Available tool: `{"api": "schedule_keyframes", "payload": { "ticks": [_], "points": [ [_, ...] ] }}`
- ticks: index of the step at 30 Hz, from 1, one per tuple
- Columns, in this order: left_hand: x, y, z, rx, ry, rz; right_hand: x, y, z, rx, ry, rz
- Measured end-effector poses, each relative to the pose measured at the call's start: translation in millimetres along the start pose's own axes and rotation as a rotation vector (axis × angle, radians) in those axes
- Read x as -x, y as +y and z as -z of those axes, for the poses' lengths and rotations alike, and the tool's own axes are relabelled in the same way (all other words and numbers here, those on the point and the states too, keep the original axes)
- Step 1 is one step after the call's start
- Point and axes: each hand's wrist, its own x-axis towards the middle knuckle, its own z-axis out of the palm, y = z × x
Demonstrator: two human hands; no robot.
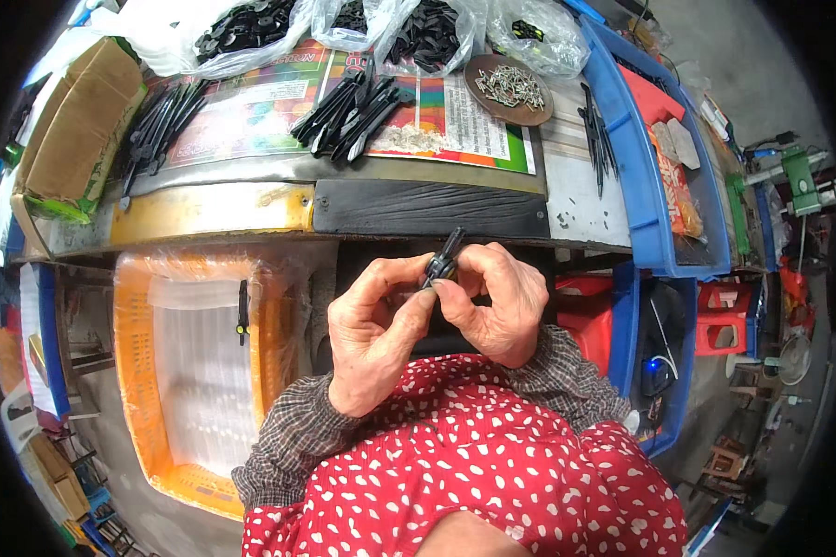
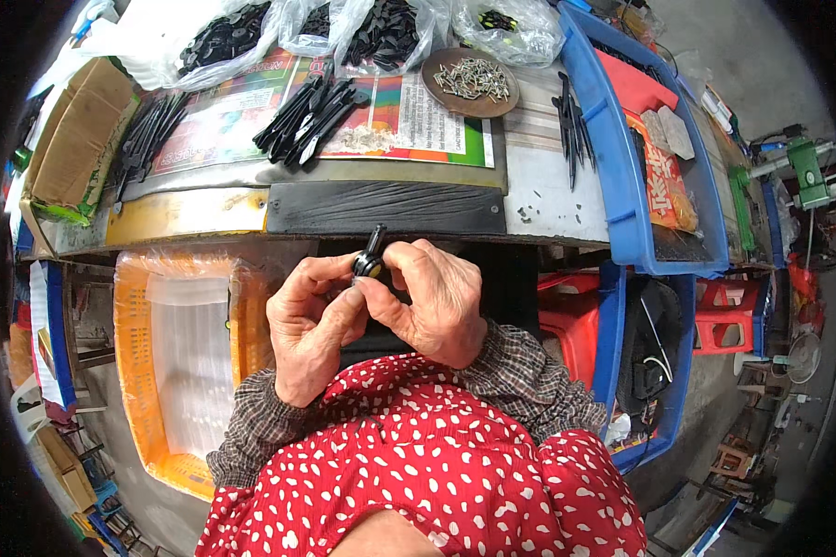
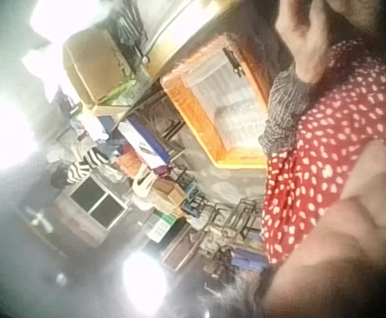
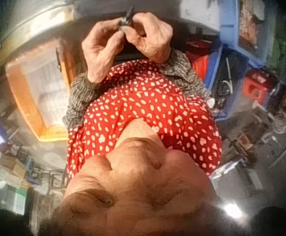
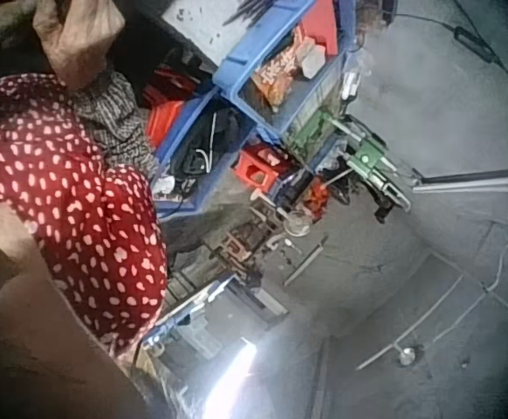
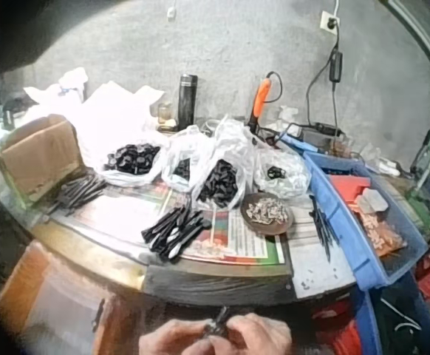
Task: The person assembles small black plastic components by hand, inserting pins into parts, then places the assembled parts into a bin.
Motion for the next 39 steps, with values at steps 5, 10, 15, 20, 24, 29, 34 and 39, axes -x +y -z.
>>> {"api": "schedule_keyframes", "payload": {
  "ticks": [5,10,15,20,24,29,34,39],
  "points": [
    [-0.8,-2.9,0.5,0.027,-0.003,-0.005,-5.7,6.2,-1.0,0.038,-0.039,0.039],
    [-1.8,-3.1,1.2,0.015,0.001,0.002,-3.4,6.8,-0.7,-0.112,-0.078,-0.072],
    [-0.4,-2.8,0.6,-0.032,0.015,-0.003,2.4,4.1,-2.1,-0.281,-0.117,-0.295],
    [0.0,-2.9,0.3,-0.028,0.009,0.013,-7.9,2.5,-4.2,-0.538,0.008,-0.522],
    [-0.4,-4.3,2.3,-0.109,0.009,-0.043,2.0,1.9,1.0,-0.604,-0.141,-0.460],
    [0.7,-1.1,-0.4,-0.116,-0.006,-0.049,-11.9,4.5,-4.3,-0.588,0.011,-0.508],
    [1.9,4.4,-1.6,-0.043,0.010,0.000,-6.1,-4.4,1.1,-0.475,-0.198,-0.385],
    [0.9,0.1,0.1,-0.076,-0.029,-0.027,-17.3,4.6,3.6,-0.580,-0.009,-0.575]
  ]
}}
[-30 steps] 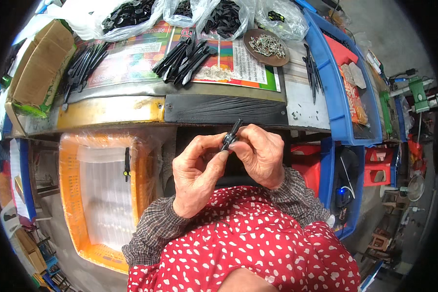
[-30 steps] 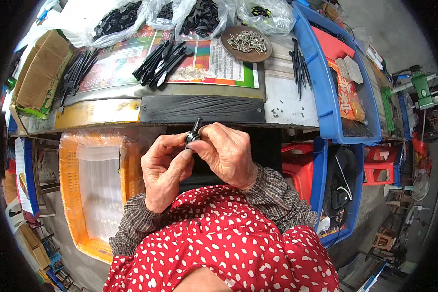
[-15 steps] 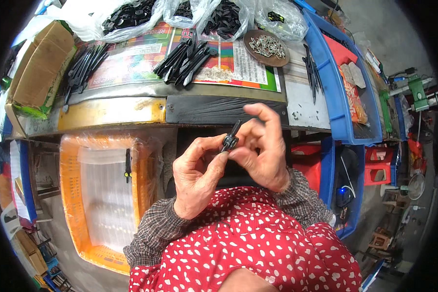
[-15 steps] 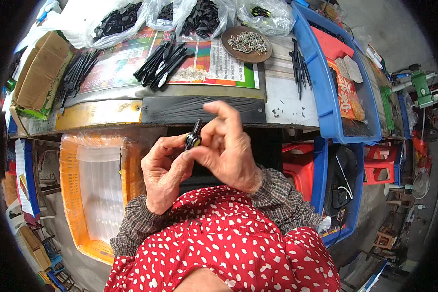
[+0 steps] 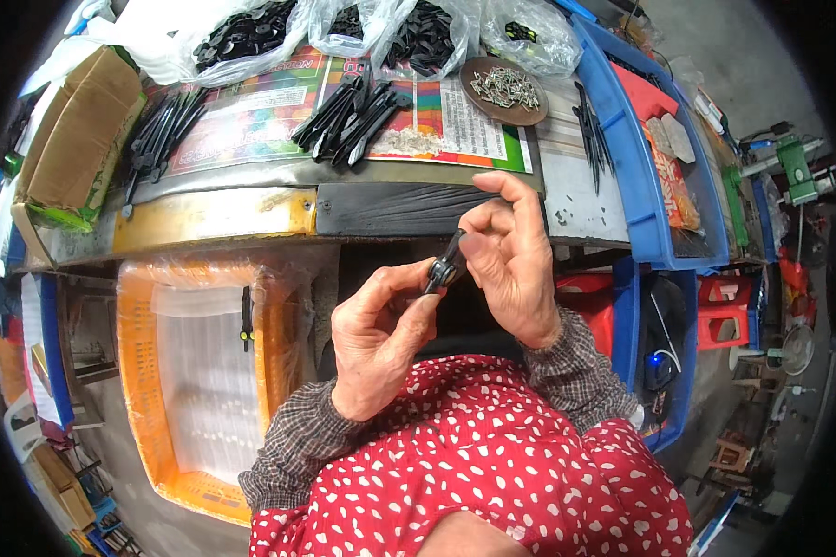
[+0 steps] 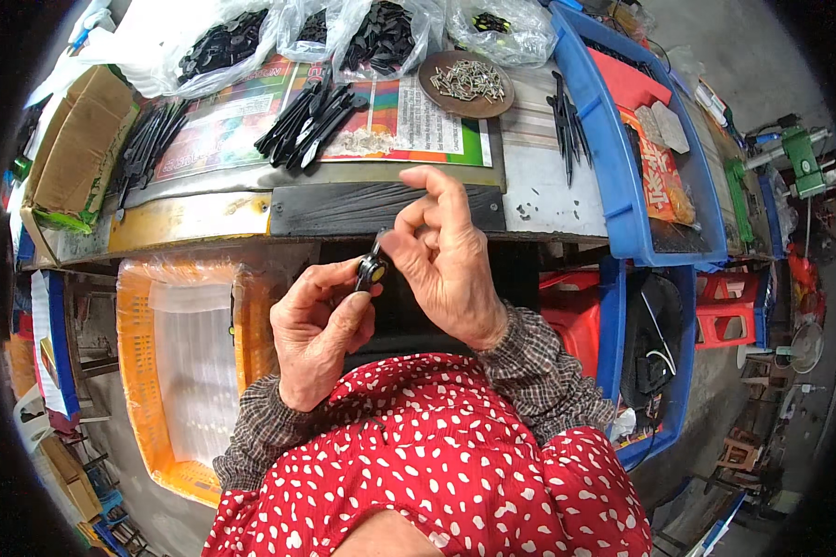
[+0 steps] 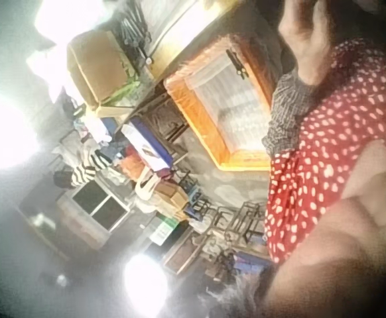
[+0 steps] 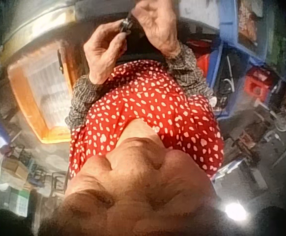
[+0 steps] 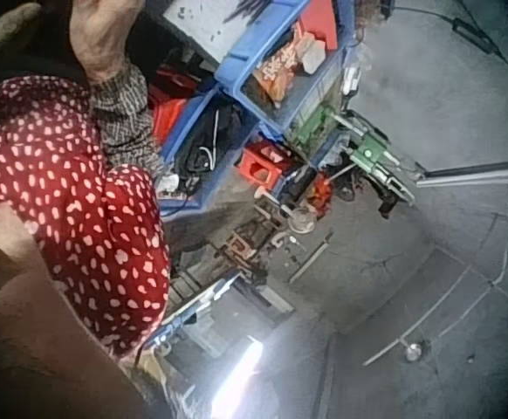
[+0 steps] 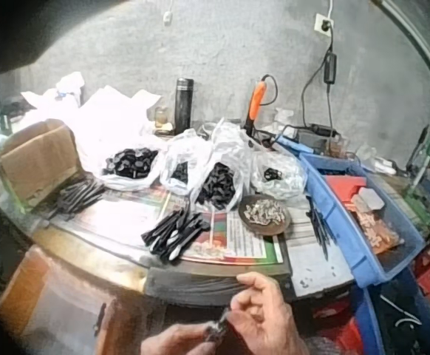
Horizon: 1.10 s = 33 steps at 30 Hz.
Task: The person assembles small black plastic components by hand, inserting pins into parts, then places the assembled parts into a bin.
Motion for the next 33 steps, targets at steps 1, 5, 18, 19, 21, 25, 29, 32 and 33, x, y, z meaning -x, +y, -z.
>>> {"api": "schedule_keyframes", "payload": {
  "ticks": [1,5,18,19,21,25,29,32,33],
  "points": [
    [0.9,0.4,1.4,-0.012,0.002,0.011,3.3,2.0,-0.9,0.000,0.001,0.001],
    [1.4,0.8,0.3,-0.051,0.009,-0.009,11.3,6.0,-6.6,0.192,-0.196,0.144],
    [1.8,-1.0,4.2,-0.078,0.037,0.006,11.5,8.7,-13.3,0.473,-0.025,0.414],
    [1.9,-1.4,3.8,-0.083,0.046,-0.001,10.0,8.2,-13.2,0.603,-0.018,0.538],
    [2.3,-3.1,3.2,-0.090,0.053,-0.007,9.5,9.8,-13.6,0.687,-0.003,0.572],
    [4.8,-3.9,-1.8,-0.125,0.104,-0.033,5.3,13.5,-14.4,0.768,-0.009,0.586],
    [2.1,0.3,-2.5,-0.067,0.126,-0.002,4.2,12.5,-13.0,0.630,-0.055,0.513],
    [2.2,-2.1,0.7,-0.024,0.122,-0.001,3.8,8.2,-15.7,0.577,-0.046,0.474],
    [2.5,-2.9,1.3,-0.024,0.122,-0.003,4.1,8.5,-15.1,0.576,-0.046,0.476]
  ]
}}
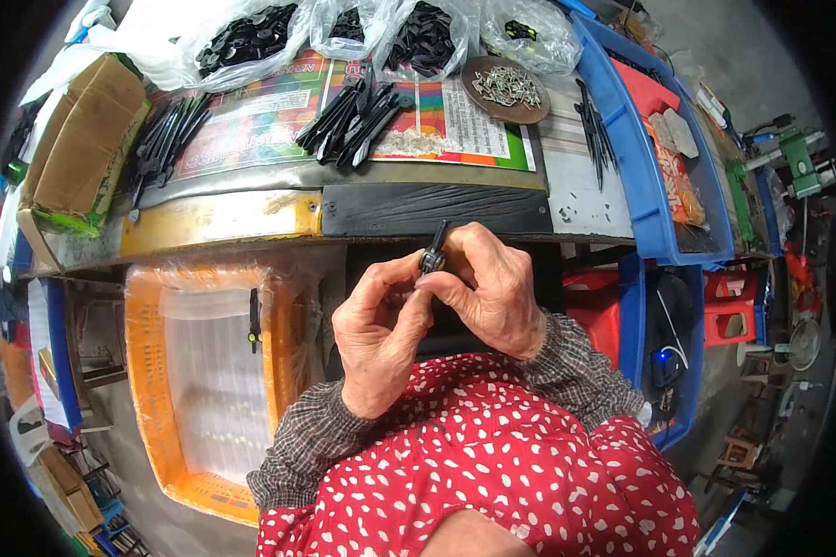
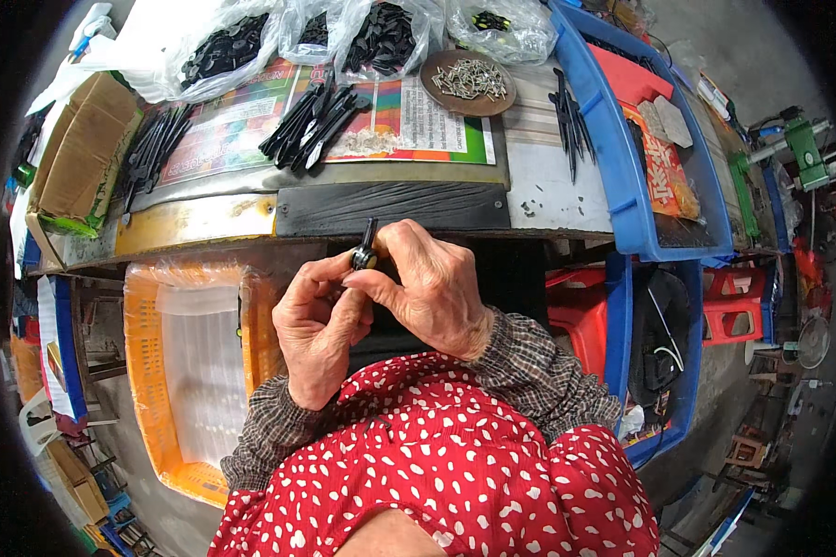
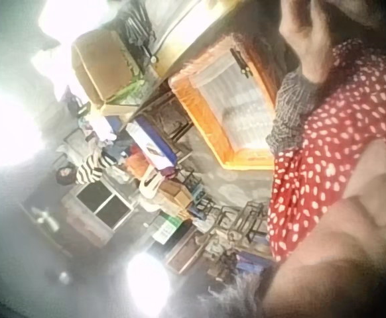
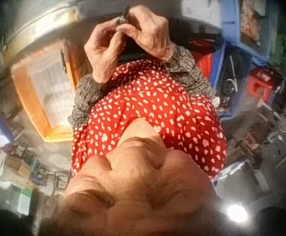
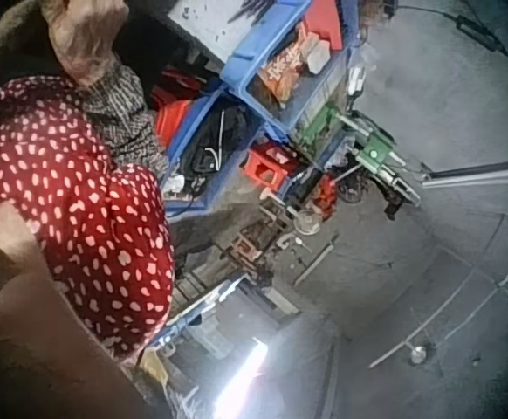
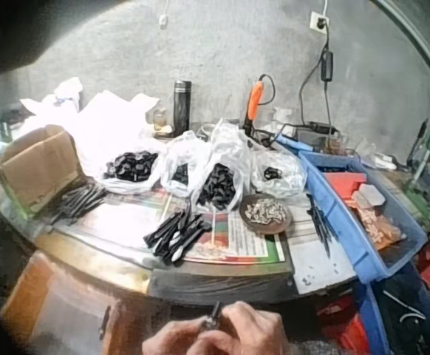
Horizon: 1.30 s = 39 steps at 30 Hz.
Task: The person assembles small black plastic components by hand, inserting pins into parts, then places the assembled parts into a bin.
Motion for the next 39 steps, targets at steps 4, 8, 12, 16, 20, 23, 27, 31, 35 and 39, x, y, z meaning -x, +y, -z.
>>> {"api": "schedule_keyframes", "payload": {
  "ticks": [4,8,12,16,20,23,27,31,35,39],
  "points": [
    [1.3,0.1,0.6,0.026,-0.006,0.021,1.1,0.6,1.1,0.078,-0.011,0.073],
    [1.3,-0.5,-1.8,-0.005,0.003,0.000,4.7,1.3,-2.5,0.087,0.012,0.064],
    [0.0,-6.6,-6.9,-0.097,0.047,-0.082,3.5,2.6,-10.8,0.028,0.058,0.019],
    [-3.1,-8.0,-6.9,-0.114,0.083,-0.104,0.8,0.8,-11.5,-0.120,0.033,-0.139],
    [-1.8,-3.0,-2.9,-0.034,0.048,-0.043,-1.8,2.5,-5.6,-0.059,-0.015,-0.050],
    [-1.8,-4.2,-0.1,-0.008,0.025,-0.030,-1.1,4.0,-5.6,0.009,-0.018,0.042],
    [-0.3,-6.3,3.6,0.007,-0.011,-0.018,0.5,5.9,-6.6,0.138,-0.017,0.123],
    [1.1,-6.7,3.3,0.034,-0.025,-0.020,2.7,7.3,-8.2,0.134,-0.024,0.146],
    [0.0,-9.1,1.0,0.028,0.000,-0.050,7.1,5.9,-14.0,0.038,0.022,0.044],
    [0.7,-6.9,-2.0,0.012,0.012,-0.049,7.4,1.2,-12.6,-0.034,0.019,-0.042]
  ]
}}
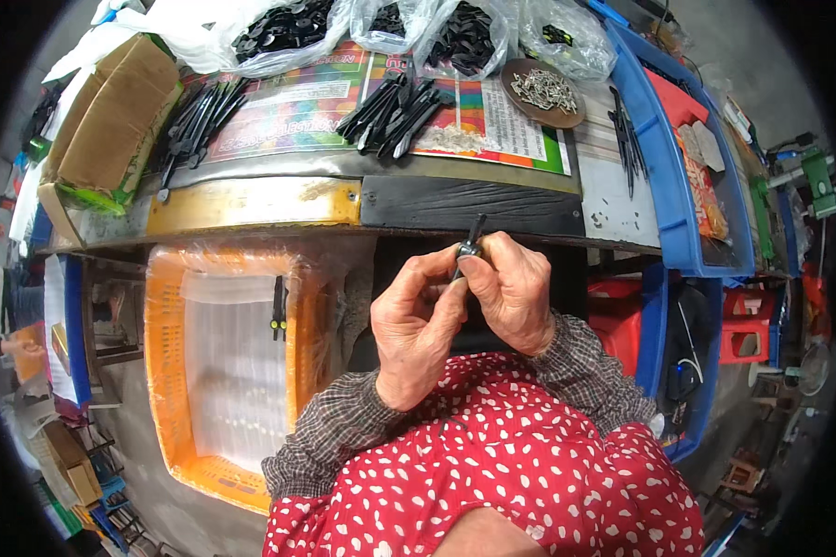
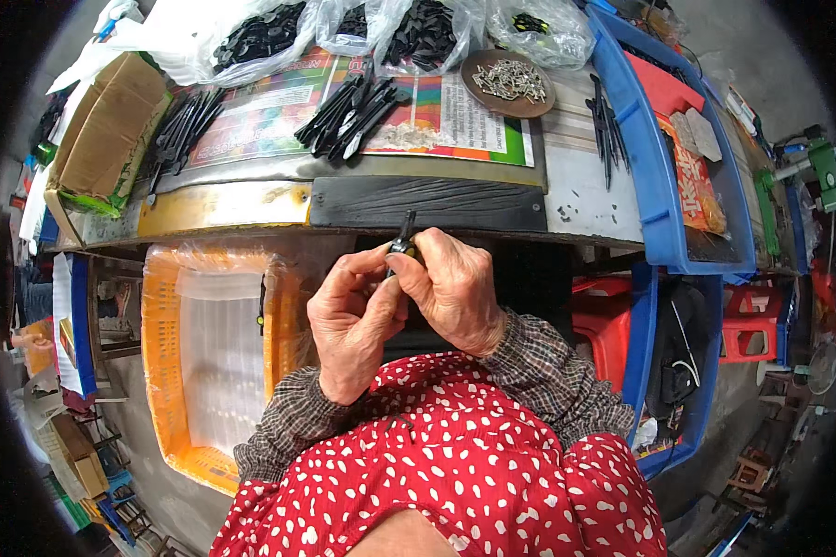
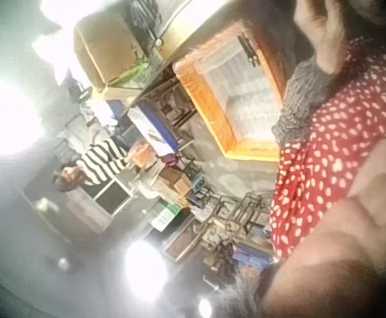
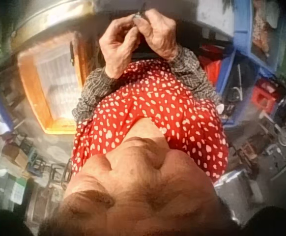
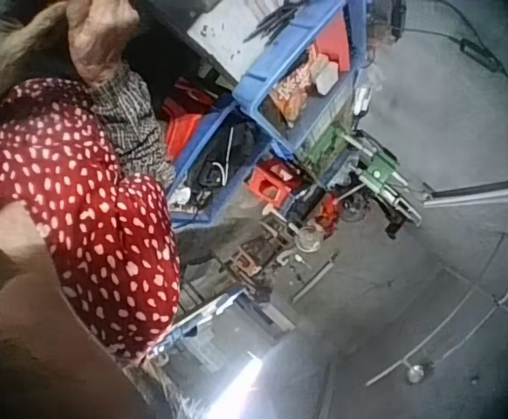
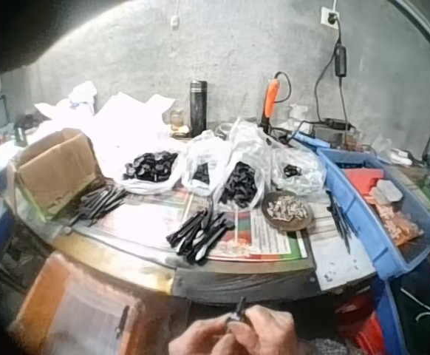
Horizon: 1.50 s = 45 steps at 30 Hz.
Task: The person assembles small black plastic components by hand, inserting pins into parts, then places the assembled parts into a bin.
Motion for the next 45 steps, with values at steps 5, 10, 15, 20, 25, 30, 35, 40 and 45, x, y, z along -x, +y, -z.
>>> {"api": "schedule_keyframes", "payload": {
  "ticks": [5,10,15,20,25,30,35,40,45],
  "points": [
    [-0.6,-4.0,-1.5,-0.050,0.012,-0.023,-1.2,-1.0,-0.6,-0.082,0.004,-0.055],
    [-2.4,-4.0,-3.1,-0.002,0.035,-0.001,-0.6,0.3,0.9,-0.129,-0.023,-0.121],
    [-1.9,-1.8,-1.8,0.002,0.035,0.015,-2.2,0.2,-1.0,-0.118,-0.031,-0.122],
    [-1.3,-2.9,1.7,-0.037,0.017,0.008,-2.0,2.7,-1.1,0.008,-0.009,-0.019],
    [0.3,-7.1,6.0,-0.027,0.021,-0.021,-4.3,4.2,3.8,0.188,-0.035,0.129],
    [2.3,-5.5,3.4,0.014,0.008,0.035,-0.1,10.5,3.5,0.095,-0.058,0.109],
    [2.1,-5.8,0.9,0.017,-0.025,0.030,0.6,11.4,6.6,0.023,-0.036,0.112],
    [6.3,-4.7,1.7,-0.015,-0.003,-0.009,3.2,7.8,0.2,-0.028,-0.015,0.063],
    [4.3,-4.5,0.5,-0.003,0.043,0.044,2.8,0.1,-0.4,-0.071,0.013,-0.058]
  ]
}}
